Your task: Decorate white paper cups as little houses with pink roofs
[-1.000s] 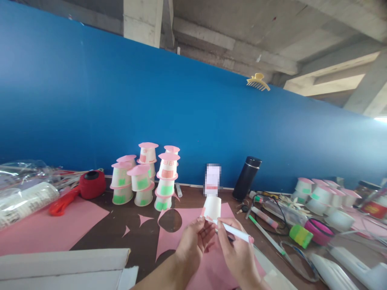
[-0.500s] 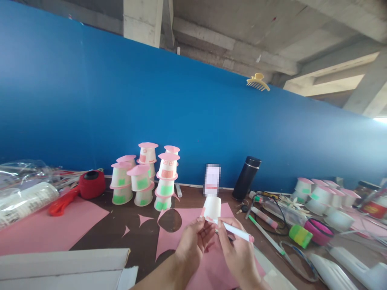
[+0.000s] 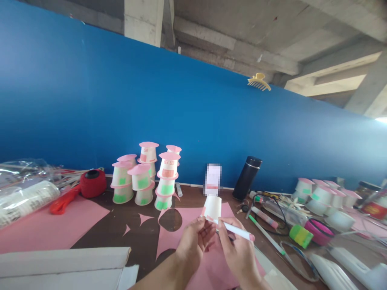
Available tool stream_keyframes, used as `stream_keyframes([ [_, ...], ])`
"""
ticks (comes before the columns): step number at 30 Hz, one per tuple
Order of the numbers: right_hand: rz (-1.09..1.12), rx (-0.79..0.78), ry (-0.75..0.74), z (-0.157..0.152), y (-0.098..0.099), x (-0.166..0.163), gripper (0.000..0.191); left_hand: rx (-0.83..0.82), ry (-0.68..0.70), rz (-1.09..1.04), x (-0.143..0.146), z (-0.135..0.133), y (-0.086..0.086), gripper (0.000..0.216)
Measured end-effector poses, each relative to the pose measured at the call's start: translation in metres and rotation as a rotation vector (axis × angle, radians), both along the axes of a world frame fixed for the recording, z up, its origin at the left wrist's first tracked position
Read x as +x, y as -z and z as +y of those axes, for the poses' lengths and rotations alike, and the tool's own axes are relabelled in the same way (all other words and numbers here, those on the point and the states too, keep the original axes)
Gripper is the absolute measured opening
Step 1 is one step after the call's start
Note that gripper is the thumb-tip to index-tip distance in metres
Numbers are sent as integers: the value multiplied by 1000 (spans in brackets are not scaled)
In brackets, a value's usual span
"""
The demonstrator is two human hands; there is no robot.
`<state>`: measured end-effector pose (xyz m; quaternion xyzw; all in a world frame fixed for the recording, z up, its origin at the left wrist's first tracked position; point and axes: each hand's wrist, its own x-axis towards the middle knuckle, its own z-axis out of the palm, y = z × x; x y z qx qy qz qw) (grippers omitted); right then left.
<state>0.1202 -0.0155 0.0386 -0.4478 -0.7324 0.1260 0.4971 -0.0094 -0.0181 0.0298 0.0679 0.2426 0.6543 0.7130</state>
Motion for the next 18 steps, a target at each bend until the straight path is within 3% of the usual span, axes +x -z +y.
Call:
stream_keyframes([
  [18,15,-7,-8,-2,-4,-2,20,-22,1,2,0,0,1,12],
])
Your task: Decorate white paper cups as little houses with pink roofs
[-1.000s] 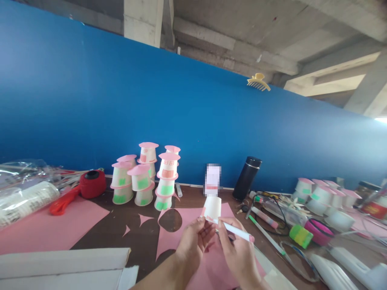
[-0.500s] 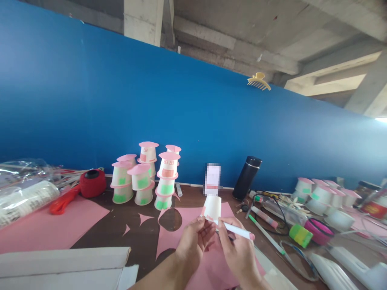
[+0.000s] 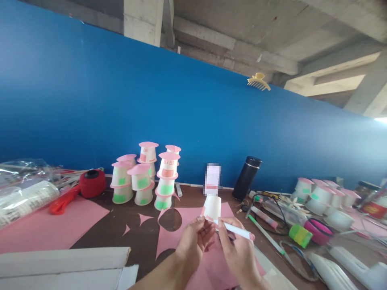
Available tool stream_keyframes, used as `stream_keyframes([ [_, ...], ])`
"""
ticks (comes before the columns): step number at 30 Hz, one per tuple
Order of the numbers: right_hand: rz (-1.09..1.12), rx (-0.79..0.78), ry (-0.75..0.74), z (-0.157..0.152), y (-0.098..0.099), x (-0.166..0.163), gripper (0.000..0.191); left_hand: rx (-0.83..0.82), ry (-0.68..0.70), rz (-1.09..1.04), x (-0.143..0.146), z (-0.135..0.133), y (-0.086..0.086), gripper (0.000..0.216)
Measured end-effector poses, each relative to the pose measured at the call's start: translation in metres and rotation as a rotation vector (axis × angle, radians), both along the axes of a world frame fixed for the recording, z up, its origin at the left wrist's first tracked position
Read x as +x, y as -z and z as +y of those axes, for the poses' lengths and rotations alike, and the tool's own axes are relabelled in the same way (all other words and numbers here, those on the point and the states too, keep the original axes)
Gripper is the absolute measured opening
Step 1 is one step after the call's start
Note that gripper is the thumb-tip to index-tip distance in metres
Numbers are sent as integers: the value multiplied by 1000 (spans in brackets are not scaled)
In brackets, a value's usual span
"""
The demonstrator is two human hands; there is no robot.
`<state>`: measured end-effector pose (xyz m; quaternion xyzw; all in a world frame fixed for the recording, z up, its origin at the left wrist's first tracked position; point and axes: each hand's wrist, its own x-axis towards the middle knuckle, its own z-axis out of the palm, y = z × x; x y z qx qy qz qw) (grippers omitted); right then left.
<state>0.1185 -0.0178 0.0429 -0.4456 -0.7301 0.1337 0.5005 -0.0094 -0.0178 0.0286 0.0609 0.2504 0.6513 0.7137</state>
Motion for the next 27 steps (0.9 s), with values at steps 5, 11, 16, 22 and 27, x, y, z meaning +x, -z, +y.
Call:
stream_keyframes([
  [5,2,-14,7,1,0,0,19,-4,10,7,0,0,0,11],
  [11,10,3,-12,0,-1,1,17,5,-3,-4,-1,0,-2,12],
  [16,142,37,23,-2,-5,-2,22,-21,-29,-1,-2,1,-3,6],
  [22,446,-239,148,10,-1,-5,34,-3,-8,10,-4,1,-3,6],
  [27,830,-547,196,22,6,-6,49,30,101,45,-6,-3,1,22],
])
